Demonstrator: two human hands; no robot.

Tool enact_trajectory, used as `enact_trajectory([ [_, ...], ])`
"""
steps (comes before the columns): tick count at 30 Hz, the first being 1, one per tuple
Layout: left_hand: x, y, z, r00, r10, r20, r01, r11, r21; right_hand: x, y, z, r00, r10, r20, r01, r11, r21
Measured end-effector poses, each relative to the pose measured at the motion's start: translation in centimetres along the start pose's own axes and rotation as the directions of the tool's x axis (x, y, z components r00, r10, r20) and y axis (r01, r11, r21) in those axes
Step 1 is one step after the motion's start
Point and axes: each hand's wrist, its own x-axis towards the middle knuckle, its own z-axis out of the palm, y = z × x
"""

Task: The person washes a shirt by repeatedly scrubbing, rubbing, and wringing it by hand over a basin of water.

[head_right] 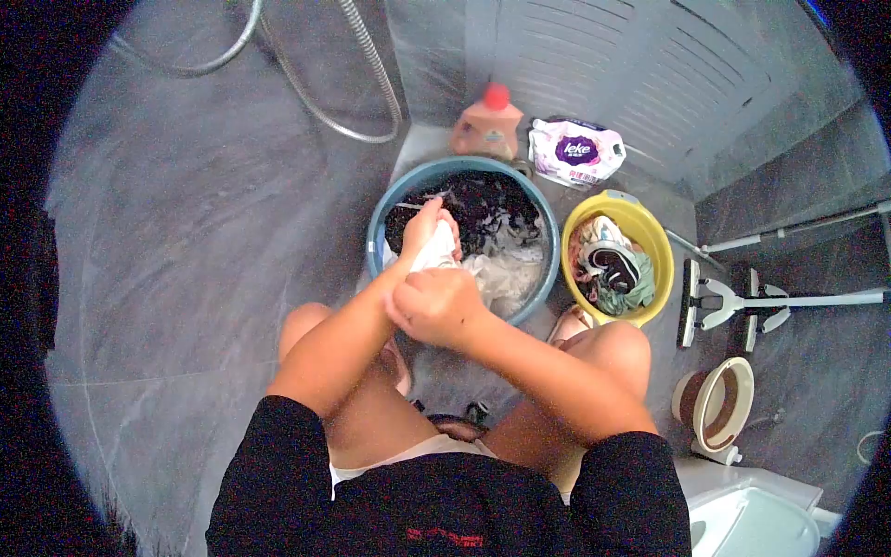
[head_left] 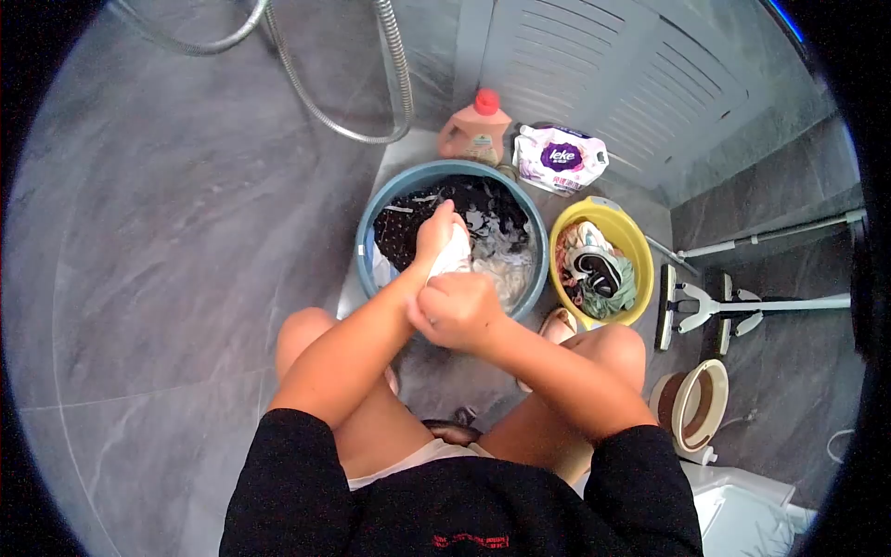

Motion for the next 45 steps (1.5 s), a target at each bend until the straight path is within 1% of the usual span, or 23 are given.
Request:
enact_trajectory([
  [2, -0.2, -1.2, -0.1, 0.989, -0.106, 0.105, 0.121, 0.981, -0.15, -0.1, 2.4, -0.2, 0.996, 0.023, -0.091, -0.03, 0.996, -0.078],
  [3, -3.6, -0.7, 1.6, 0.816, -0.017, 0.577, 0.346, 0.815, -0.465, 0.1, 5.1, -0.5, 0.984, 0.038, -0.175, -0.062, 0.989, -0.134],
  [4, -5.7, -0.3, 3.6, 0.925, -0.092, 0.368, 0.247, 0.882, -0.402, 1.2, 7.4, -1.4, 0.887, 0.413, -0.204, -0.431, 0.901, -0.048],
  [5, -6.7, -0.3, 5.3, 0.984, -0.126, 0.13, 0.16, 0.939, -0.303, 2.0, 8.9, -2.2, 0.66, 0.724, -0.202, -0.732, 0.68, 0.048],
  [6, -6.4, -0.3, 5.6, 0.991, -0.007, 0.133, 0.029, 0.986, -0.163, 1.9, 9.3, -2.2, 0.658, 0.722, -0.213, -0.729, 0.682, 0.061],
  [9, -6.0, 0.6, 5.0, 0.982, -0.046, 0.186, 0.074, 0.987, -0.142, 1.0, 10.1, -1.9, 0.805, 0.553, -0.216, -0.592, 0.778, -0.21],
  [13, -5.2, 3.4, 3.9, 0.973, -0.096, 0.209, 0.065, 0.987, 0.15, 0.5, 11.3, -2.2, 0.655, 0.727, -0.203, -0.73, 0.679, 0.078],
  [14, -3.7, 3.7, 3.0, 0.964, 0.006, 0.266, -0.11, 0.919, 0.379, 0.8, 11.6, -2.3, 0.624, 0.762, -0.172, -0.721, 0.647, 0.251],
  [15, -3.0, 3.2, 1.9, 0.964, 0.006, 0.265, -0.11, 0.919, 0.379, 0.7, 11.6, -2.4, 0.625, 0.762, -0.17, -0.72, 0.647, 0.251],
  [17, -4.5, 4.5, 2.5, 0.791, 0.11, 0.602, -0.561, 0.524, 0.641, 1.7, 10.3, -3.5, 0.554, 0.824, 0.117, -0.74, 0.423, 0.522],
  [19, -4.5, 4.3, 2.3, 0.785, 0.095, 0.613, -0.573, 0.488, 0.658, 1.5, 9.3, -3.2, 0.637, 0.708, 0.306, -0.745, 0.463, 0.481],
  [21, -3.6, 4.2, 1.8, 0.911, 0.081, 0.404, -0.384, 0.521, 0.762, 0.8, 9.7, -3.1, 0.756, 0.552, 0.353, -0.628, 0.459, 0.628],
  [23, -4.2, 5.4, 2.3, 0.953, 0.164, 0.256, -0.293, 0.717, 0.633, 1.2, 10.3, -5.0, 0.788, 0.444, 0.427, -0.605, 0.689, 0.399],
  [25, -4.9, 5.9, 2.1, 0.906, 0.289, 0.308, -0.388, 0.859, 0.335, -0.3, 11.4, -4.4, 0.8, 0.31, 0.513, -0.548, 0.727, 0.414],
  [27, -6.2, 6.8, 2.0, 0.917, 0.29, 0.274, -0.332, 0.935, 0.121, -1.9, 11.5, -3.8, 0.495, 0.272, 0.825, -0.444, 0.895, -0.028],
  [29, -6.9, 8.0, 1.2, 0.902, 0.275, 0.332, -0.294, 0.956, 0.008, -5.3, 12.8, -1.6, 0.386, 0.291, 0.875, -0.649, 0.76, 0.034],
  [32, -6.9, 8.3, -0.3, 0.873, 0.234, 0.428, -0.23, 0.971, -0.062, -6.5, 12.7, -0.6, 0.512, 0.263, 0.817, -0.601, 0.79, 0.122],
  [33, -7.3, 8.1, -0.5, 0.867, 0.192, 0.46, -0.152, 0.981, -0.123, -7.3, 12.1, -0.4, 0.557, 0.338, 0.759, -0.704, 0.677, 0.215],
  [35, -8.0, 7.3, -0.3, 0.836, 0.106, 0.539, -0.083, 0.994, -0.067, -7.1, 11.2, -0.8, 0.585, 0.419, 0.694, -0.772, 0.55, 0.319],
  [38, -9.0, 7.1, 0.0, 0.81, 0.075, 0.582, -0.081, 0.997, -0.014, -5.2, 9.2, -2.7, 0.379, 0.152, 0.913, -0.881, 0.361, 0.306],
  [39, -8.8, 7.2, -0.1, 0.811, 0.077, 0.58, -0.073, 0.997, -0.03, -6.4, 10.2, -1.8, 0.304, 0.083, 0.949, -0.862, 0.449, 0.237],
  [41, -9.5, 8.1, 0.2, 0.802, 0.092, 0.59, -0.078, 0.996, -0.049, -8.0, 10.1, -1.8, 0.245, 0.266, 0.932, -0.822, 0.567, 0.055],
  [45, -10.7, 10.1, -0.2, 0.921, -0.006, 0.39, -0.156, 0.911, 0.382, -8.6, 12.2, -4.5, 0.267, 0.437, 0.859, -0.822, 0.569, -0.034],
])
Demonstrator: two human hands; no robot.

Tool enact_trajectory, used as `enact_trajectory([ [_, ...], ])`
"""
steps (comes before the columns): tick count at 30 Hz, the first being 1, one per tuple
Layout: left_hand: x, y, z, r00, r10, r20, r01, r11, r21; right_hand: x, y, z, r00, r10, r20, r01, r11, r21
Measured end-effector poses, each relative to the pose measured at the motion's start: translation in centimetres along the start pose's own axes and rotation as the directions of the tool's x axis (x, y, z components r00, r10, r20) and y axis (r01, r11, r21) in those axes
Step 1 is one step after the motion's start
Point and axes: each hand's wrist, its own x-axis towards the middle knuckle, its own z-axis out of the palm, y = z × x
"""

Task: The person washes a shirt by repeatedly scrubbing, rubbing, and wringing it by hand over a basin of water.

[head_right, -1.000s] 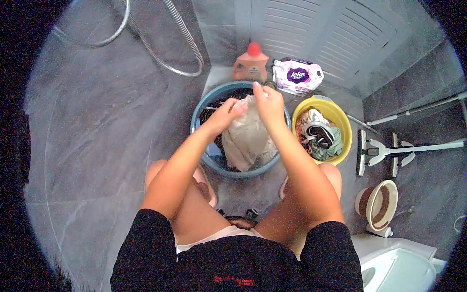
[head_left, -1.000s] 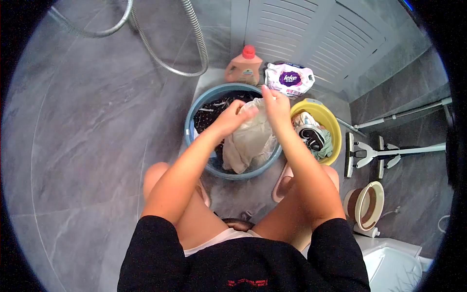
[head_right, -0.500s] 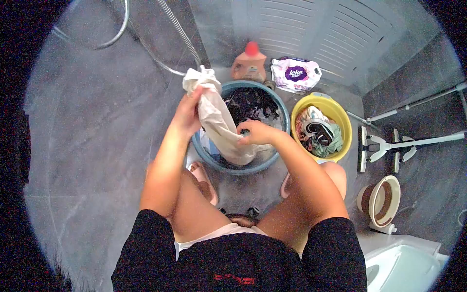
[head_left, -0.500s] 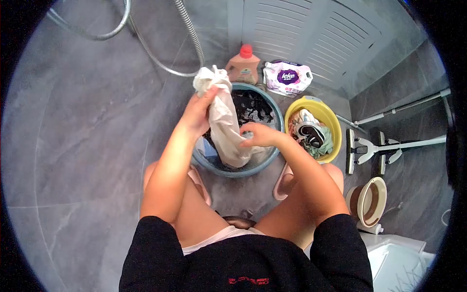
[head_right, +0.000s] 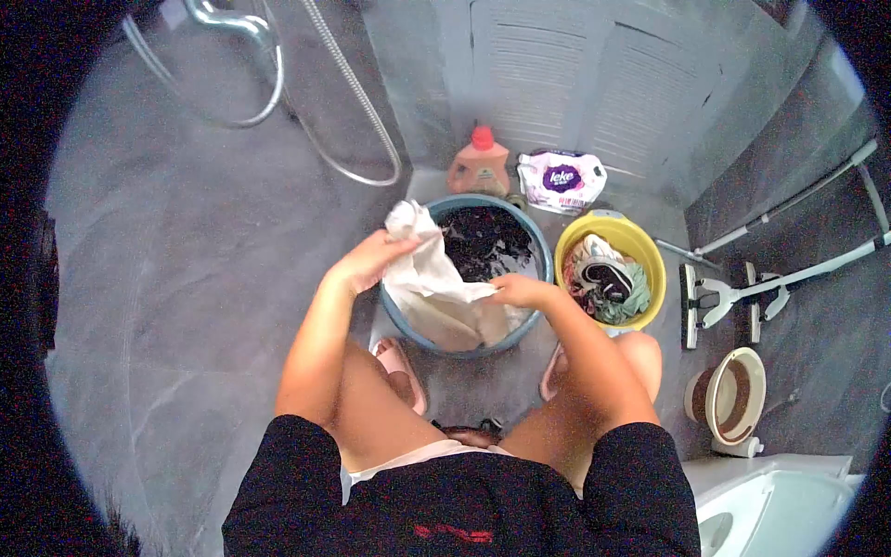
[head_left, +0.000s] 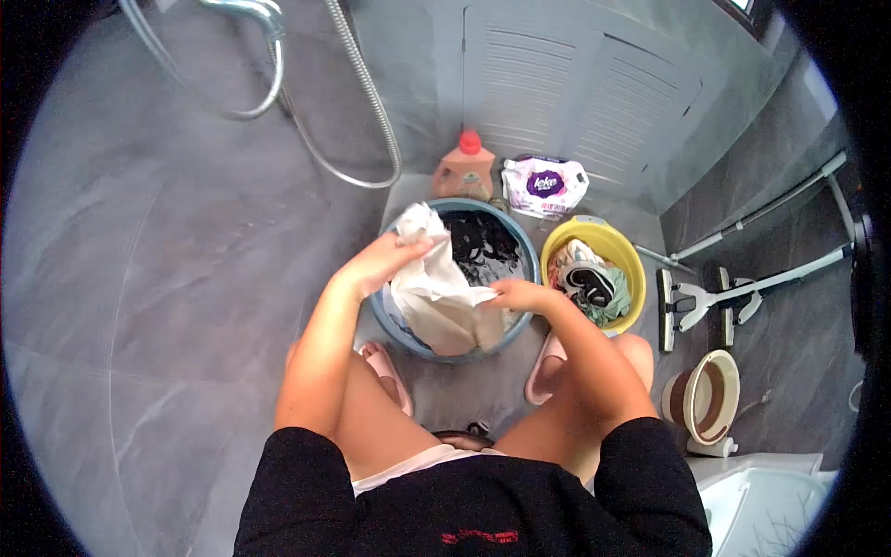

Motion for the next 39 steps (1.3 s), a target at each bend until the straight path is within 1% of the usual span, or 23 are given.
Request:
enact_trajectory([
  [2, 0.5, -1.5, -1.1, 0.982, -0.152, -0.109, 0.184, 0.885, 0.427, -1.0, 1.4, -1.4, 0.984, 0.06, -0.165, -0.034, 0.987, 0.155],
  [4, 1.3, -5.1, -2.8, 0.991, -0.113, -0.067, 0.129, 0.741, 0.659, -2.4, 1.0, -2.2, 0.901, 0.161, -0.403, 0.053, 0.881, 0.471],
  [7, 2.1, -9.2, -1.4, 0.973, -0.215, -0.081, 0.204, 0.645, 0.736, -1.5, 0.9, -2.6, 0.814, 0.214, -0.54, 0.262, 0.694, 0.671],
  [8, 2.8, -10.9, -0.7, 0.957, -0.27, -0.107, 0.261, 0.64, 0.723, -0.9, -0.1, -2.2, 0.771, 0.253, -0.584, 0.33, 0.625, 0.707],
  [9, 3.1, -12.8, 0.2, 0.965, -0.224, -0.134, 0.261, 0.799, 0.543, -0.2, -1.0, -1.5, 0.739, 0.328, -0.588, 0.382, 0.515, 0.767],
  [10, 3.6, -14.7, 1.2, 0.971, -0.186, -0.148, 0.215, 0.953, 0.215, 0.5, -1.7, -0.8, 0.708, 0.404, -0.58, 0.436, 0.396, 0.808],
  [11, 5.0, -17.8, 1.3, 0.974, -0.145, -0.175, 0.12, 0.982, -0.149, 2.5, 0.0, 0.2, 0.748, 0.225, -0.624, 0.554, 0.305, 0.775],
  [12, 6.6, -20.1, 1.3, 0.97, -0.118, -0.213, 0.0, 0.873, -0.488, 5.2, 2.2, 1.6, 0.7, 0.163, -0.695, 0.575, 0.449, 0.684],
  [13, 7.2, -20.5, 1.8, 0.966, -0.069, -0.248, -0.108, 0.766, -0.634, 4.9, 0.1, 4.0, 0.529, 0.067, -0.846, 0.529, 0.754, 0.39],
  [14, 8.1, -21.6, 2.0, 0.95, -0.016, -0.312, -0.233, 0.628, -0.743, 3.4, -2.9, 6.4, 0.533, -0.113, -0.838, 0.541, 0.807, 0.236],
  [15, 9.2, -24.5, 0.2, 0.985, 0.109, -0.136, -0.174, 0.534, -0.827, 3.1, -3.4, 8.9, 0.655, -0.093, -0.75, 0.301, 0.942, 0.147],
  [16, 10.0, -27.0, -1.4, 0.968, 0.25, 0.023, -0.092, 0.442, -0.893, 2.1, -5.1, 11.1, 0.634, -0.309, -0.709, 0.303, 0.943, -0.14],
  [17, 7.4, -24.4, 0.4, 0.991, 0.111, 0.073, 0.019, 0.423, -0.906, 1.1, -6.6, 12.4, 0.704, -0.374, -0.603, 0.246, 0.926, -0.287],
  [18, 5.5, -22.0, 2.4, 0.996, -0.032, -0.078, -0.052, 0.505, -0.862, 0.2, -7.9, 13.7, 0.655, -0.45, -0.607, 0.274, 0.89, -0.364],
  [20, 5.0, -23.1, 2.5, 0.991, -0.104, -0.081, -0.018, 0.506, -0.862, 0.6, -8.4, 15.0, 0.627, -0.43, -0.649, 0.189, 0.893, -0.408],
  [23, 6.6, -23.3, 3.8, 0.975, -0.172, -0.143, -0.043, 0.486, -0.873, 4.3, -6.2, 13.0, 0.508, -0.216, -0.834, -0.175, 0.922, -0.346],
  [27, 7.1, -22.8, 4.9, 0.947, -0.254, -0.197, -0.047, 0.497, -0.866, 6.8, -4.3, 9.3, 0.443, -0.031, -0.896, -0.194, 0.972, -0.13],
  [29, 7.8, -24.6, 2.8, 0.994, -0.097, -0.05, 0.0, 0.452, -0.892, 5.4, -6.2, 10.3, 0.499, -0.054, -0.865, -0.2, 0.964, -0.176],
  [32, 7.8, -26.1, 1.3, 0.996, 0.042, 0.084, 0.059, 0.417, -0.907, 2.9, -8.0, 15.3, 0.6, -0.334, -0.727, 0.01, 0.912, -0.411],
  [35, 8.3, -27.5, 2.7, 0.972, 0.221, 0.073, -0.007, 0.339, -0.941, 5.7, -4.5, 13.8, 0.573, -0.211, -0.792, -0.241, 0.881, -0.408],
  [36, 8.3, -27.3, 3.7, 0.975, 0.222, 0.005, -0.066, 0.313, -0.948, 5.8, -4.8, 10.9, 0.575, -0.04, -0.817, -0.281, 0.929, -0.243],
  [37, 7.1, -23.2, 6.1, 0.919, -0.283, -0.275, -0.087, 0.533, -0.841, 5.7, -5.0, 7.6, 0.566, 0.137, -0.813, -0.324, 0.944, -0.067],
  [39, 8.2, -24.7, 5.5, 0.963, -0.232, -0.141, 0.017, 0.57, -0.822, 6.7, -1.4, 5.3, 0.504, 0.021, -0.864, -0.331, 0.928, -0.171],
])
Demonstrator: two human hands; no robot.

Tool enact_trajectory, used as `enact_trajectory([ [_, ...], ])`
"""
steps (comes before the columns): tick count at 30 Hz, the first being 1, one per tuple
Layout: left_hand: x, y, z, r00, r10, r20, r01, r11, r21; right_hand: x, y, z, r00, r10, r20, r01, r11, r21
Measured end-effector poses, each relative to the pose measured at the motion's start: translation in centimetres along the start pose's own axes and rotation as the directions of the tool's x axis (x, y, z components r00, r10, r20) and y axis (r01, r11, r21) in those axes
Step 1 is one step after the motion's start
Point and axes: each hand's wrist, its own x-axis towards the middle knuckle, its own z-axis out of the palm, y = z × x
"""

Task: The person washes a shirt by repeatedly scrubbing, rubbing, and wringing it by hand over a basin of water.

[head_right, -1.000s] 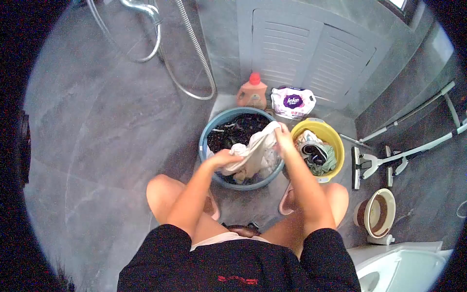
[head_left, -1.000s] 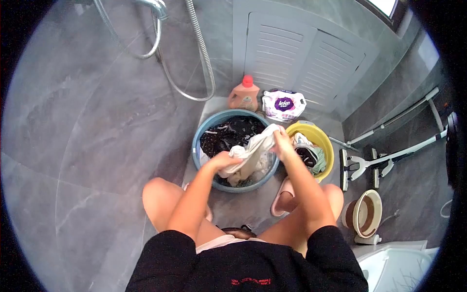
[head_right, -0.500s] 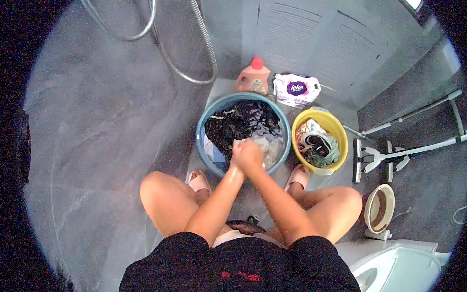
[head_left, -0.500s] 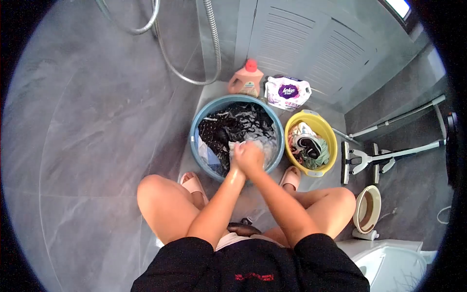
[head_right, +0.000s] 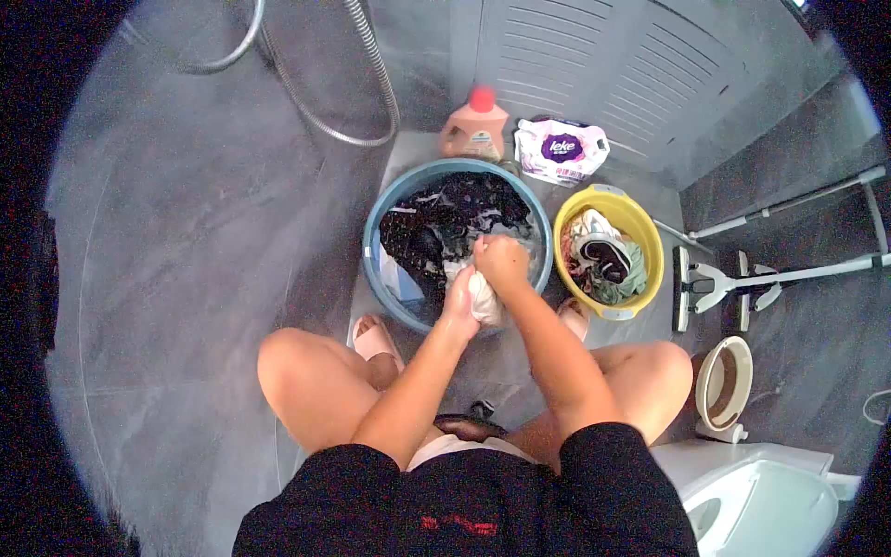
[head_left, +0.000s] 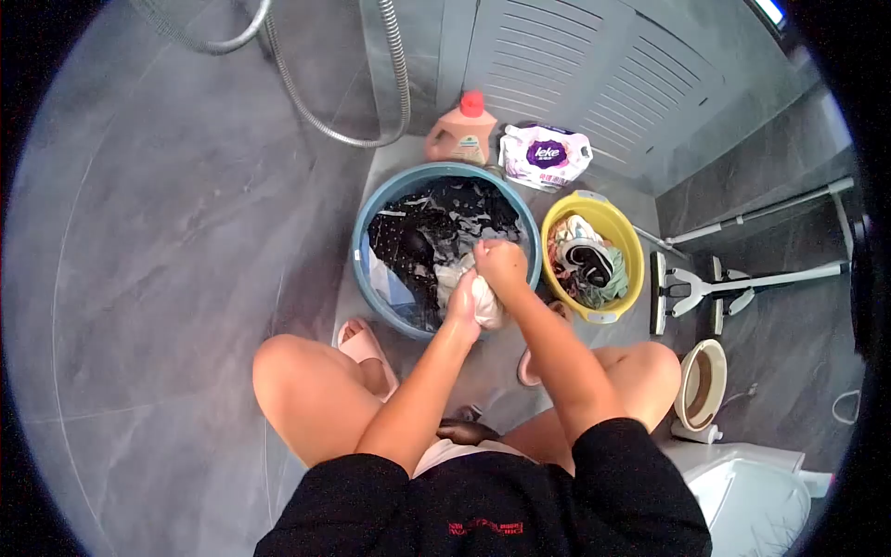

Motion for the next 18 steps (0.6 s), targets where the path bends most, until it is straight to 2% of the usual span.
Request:
enact_trajectory([
  [1, -0.1, 0.4, 0.6, 1.0, -0.015, -0.011, 0.016, 0.999, 0.039, 0.0, 0.1, -0.4, 1.0, 0.0, -0.005, 0.0, 1.0, 0.0],
  [3, -0.5, 1.7, 1.2, 1.0, 0.009, 0.006, -0.009, 1.0, -0.001, -0.1, 0.2, -0.8, 0.999, -0.019, -0.042, 0.025, 0.991, 0.13],
  [4, -0.7, 2.4, 1.0, 1.0, 0.023, 0.017, -0.022, 0.999, -0.032, 0.0, 0.9, -0.7, 0.988, 0.092, 0.127, -0.117, 0.972, 0.204],
  [5, -0.5, 3.4, 0.7, 0.999, 0.037, -0.015, -0.038, 0.996, -0.084, -0.7, 2.1, 0.5, 0.987, 0.088, 0.132, -0.114, 0.972, 0.204],
  [7, -0.4, 5.7, -0.3, 0.991, 0.107, 0.077, -0.103, 0.993, -0.05, -3.6, 4.8, 2.9, 0.979, -0.093, 0.183, -0.045, 0.772, 0.634],
  [9, -1.6, 7.4, 0.2, 0.962, 0.274, 0.008, -0.274, 0.958, 0.088, -6.6, 6.8, 3.8, 0.858, -0.336, 0.388, -0.096, 0.638, 0.764],
  [10, -1.4, 8.2, -0.4, 0.946, 0.323, -0.036, -0.298, 0.908, 0.294, -5.8, 6.6, 0.9, 0.702, -0.278, 0.656, -0.043, 0.903, 0.428],
  [11, -1.0, 8.4, -0.8, 0.927, 0.369, -0.064, -0.318, 0.866, 0.386, -4.9, 6.8, -0.5, 0.704, -0.275, 0.654, -0.046, 0.902, 0.428],
  [13, -1.1, 8.9, -1.1, 0.881, 0.451, -0.142, -0.358, 0.832, 0.423, -3.0, 7.1, -2.4, 0.835, -0.193, 0.515, -0.225, 0.734, 0.64],
  [15, -1.7, 8.8, -1.3, 0.912, 0.393, -0.113, -0.322, 0.86, 0.396, -1.2, 6.6, -4.2, 0.921, 0.002, 0.391, -0.357, 0.411, 0.839],
  [17, -1.7, 7.2, -0.8, 0.991, 0.133, -0.025, -0.115, 0.925, 0.362, 0.7, 6.1, -4.9, 0.939, 0.066, 0.337, -0.343, 0.135, 0.93],
  [18, -1.7, 6.1, -0.3, 0.998, 0.069, 0.004, -0.065, 0.923, 0.379, 1.2, 5.9, -4.3, 0.938, 0.099, 0.333, -0.344, 0.131, 0.93],
])
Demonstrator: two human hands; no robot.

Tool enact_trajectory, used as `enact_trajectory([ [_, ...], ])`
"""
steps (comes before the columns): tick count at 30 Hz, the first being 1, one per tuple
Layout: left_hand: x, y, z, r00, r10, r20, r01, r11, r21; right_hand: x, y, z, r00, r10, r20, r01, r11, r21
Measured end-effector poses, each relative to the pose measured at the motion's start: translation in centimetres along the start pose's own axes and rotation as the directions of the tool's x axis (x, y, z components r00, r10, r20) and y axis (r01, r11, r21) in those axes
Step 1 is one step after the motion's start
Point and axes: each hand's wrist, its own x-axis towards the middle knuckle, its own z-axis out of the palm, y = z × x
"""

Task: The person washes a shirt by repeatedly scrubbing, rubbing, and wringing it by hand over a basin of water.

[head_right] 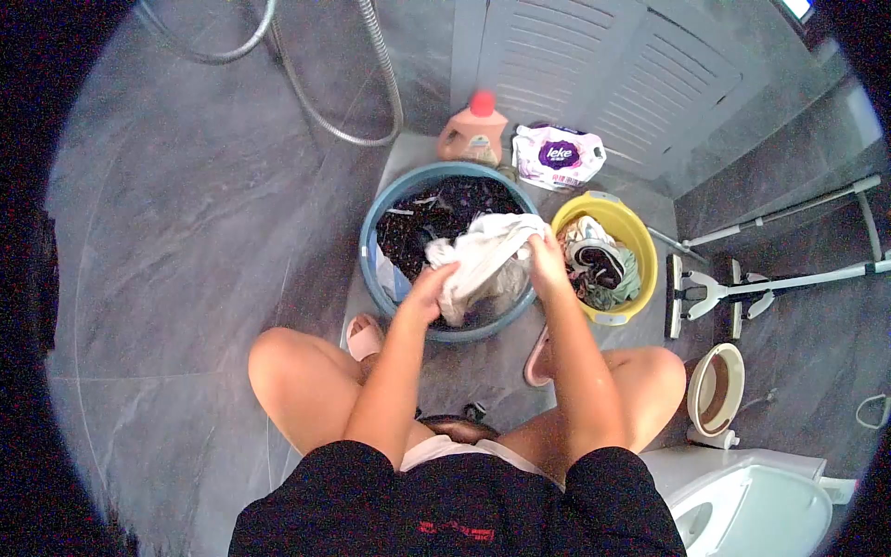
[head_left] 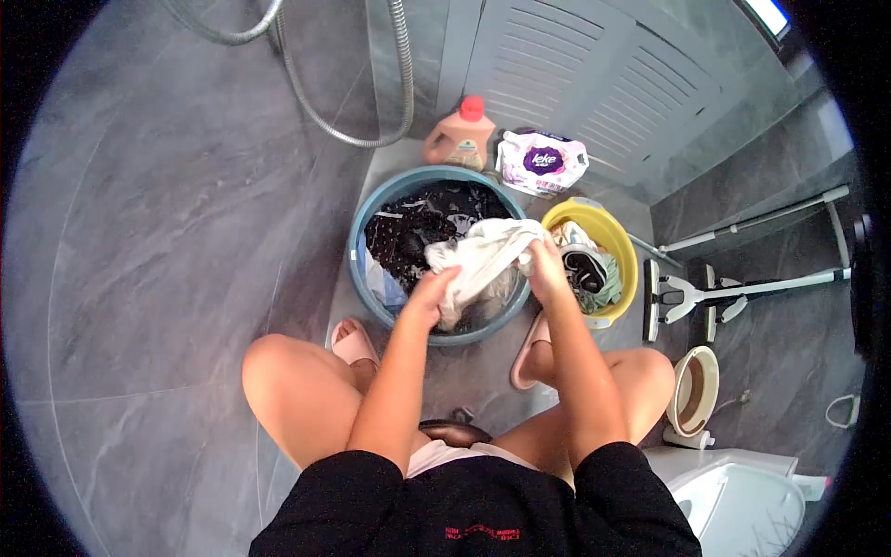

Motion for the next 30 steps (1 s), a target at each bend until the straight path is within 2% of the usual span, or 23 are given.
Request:
enact_trajectory([
  [1, 0.1, -0.8, 0.4, 0.996, -0.084, 0.017, 0.083, 0.996, 0.035, 0.4, 0.9, 0.4, 0.999, -0.046, -0.017, 0.045, 0.997, -0.066],
  [3, 0.3, -2.0, 0.9, 0.988, -0.072, 0.138, 0.093, 0.984, -0.152, -0.3, 2.4, 3.0, 0.978, -0.201, -0.052, 0.157, 0.88, -0.448],
  [5, -1.1, -1.2, 1.4, 0.991, -0.044, 0.125, 0.086, 0.929, -0.359, -2.7, 4.0, 5.4, 0.962, -0.228, 0.147, 0.258, 0.604, -0.754],
  [7, 4.2, -4.4, -5.9, 0.841, -0.08, 0.536, 0.352, 0.832, -0.429, -7.4, 5.4, 8.4, 0.943, 0.085, 0.322, 0.28, 0.322, -0.904],
  [8, 2.7, -3.2, -4.2, 0.966, -0.075, 0.246, 0.159, 0.925, -0.345, -9.8, 4.8, 10.0, 0.888, -0.003, 0.46, 0.445, 0.26, -0.857],
  [9, 0.6, -1.4, -1.0, 0.982, -0.187, 0.039, 0.184, 0.873, -0.452, -11.1, 4.1, 10.9, 0.805, -0.079, 0.588, 0.592, 0.185, -0.785],
  [10, 0.5, -2.0, -1.3, 0.98, -0.095, 0.174, 0.165, 0.877, -0.451, -10.7, 4.4, 10.8, 0.873, -0.109, 0.475, 0.487, 0.156, -0.859],
  [11, 0.8, -3.0, -2.3, 0.954, -0.002, 0.299, 0.144, 0.88, -0.453, -9.9, 5.1, 10.7, 0.925, -0.138, 0.354, 0.372, 0.135, -0.918],
  [12, 5.7, -7.4, -5.4, 0.769, 0.257, 0.586, 0.177, 0.795, -0.58, -8.6, 5.6, 10.3, 0.923, -0.303, 0.239, 0.29, 0.138, -0.947],
  [13, 6.6, -8.9, -5.4, 0.881, 0.238, 0.409, 0.047, 0.816, -0.576, -7.4, 4.6, 10.1, 0.934, -0.296, 0.198, 0.249, 0.142, -0.958],
  [14, 3.2, -6.2, -1.6, 0.986, 0.057, 0.157, 0.029, 0.865, -0.5, -6.1, 3.4, 9.7, 0.942, -0.293, 0.162, 0.209, 0.14, -0.968],
  [15, -0.4, -3.1, 2.3, 0.986, -0.104, -0.128, 0.041, 0.908, -0.418, -4.7, 3.0, 9.0, 0.942, -0.294, 0.161, 0.208, 0.139, -0.968],
  [16, -0.3, -3.6, 2.2, 0.99, -0.121, -0.072, 0.084, 0.918, -0.388, -3.5, 2.6, 8.4, 0.955, -0.296, 0.017, 0.083, 0.211, -0.974],
  [17, 0.1, -4.3, 2.6, 0.988, -0.054, -0.146, 0.006, 0.951, -0.309, -2.8, 2.7, 8.3, 0.95, -0.287, -0.124, -0.04, 0.283, -0.958],
  [18, 0.3, -4.1, 1.9, 0.988, -0.084, -0.13, 0.041, 0.952, -0.302, -2.9, 3.3, 8.3, 0.95, -0.288, -0.12, -0.034, 0.287, -0.957],
  [19, 0.5, -4.0, 1.0, 0.987, -0.118, -0.112, 0.079, 0.95, -0.302, -4.0, 3.5, 8.8, 0.96, -0.279, -0.03, 0.045, 0.258, -0.965],
  [20, 0.7, -4.1, -0.9, 0.997, -0.044, 0.066, 0.067, 0.915, -0.397, -5.6, 4.2, 9.1, 0.963, -0.264, 0.063, 0.125, 0.226, -0.966],
  [21, 1.1, -4.5, -2.6, 0.971, 0.05, 0.233, 0.072, 0.869, -0.489, -7.4, 6.6, 9.4, 0.937, -0.296, 0.186, 0.203, 0.029, -0.979],
  [23, 1.5, -4.1, -1.6, 0.985, -0.041, 0.165, 0.121, 0.851, -0.511, -9.9, 5.5, 10.6, 0.942, -0.134, 0.309, 0.328, 0.158, -0.931],
  [25, 0.1, -4.5, 0.3, 0.975, -0.13, -0.178, 0.034, 0.886, -0.463, -4.6, 7.9, 7.3, 0.933, -0.293, 0.209, 0.227, 0.029, -0.974],
  [26, -1.7, -3.3, 3.3, 0.963, -0.161, -0.217, 0.071, 0.926, -0.37, -4.2, 4.2, 8.4, 0.978, -0.207, 0.002, 0.053, 0.241, -0.969],
  [27, 0.3, -5.7, 2.0, 0.99, -0.085, -0.114, 0.027, 0.901, -0.434, -2.8, 2.9, 7.7, 0.979, -0.202, -0.039, 0.01, 0.237, -0.971],
  [30, 0.2, -4.2, 2.2, 0.983, -0.086, -0.159, 0.013, 0.91, -0.414, -3.7, 2.0, 8.2, 0.977, -0.213, 0.001, 0.059, 0.266, -0.962],
])
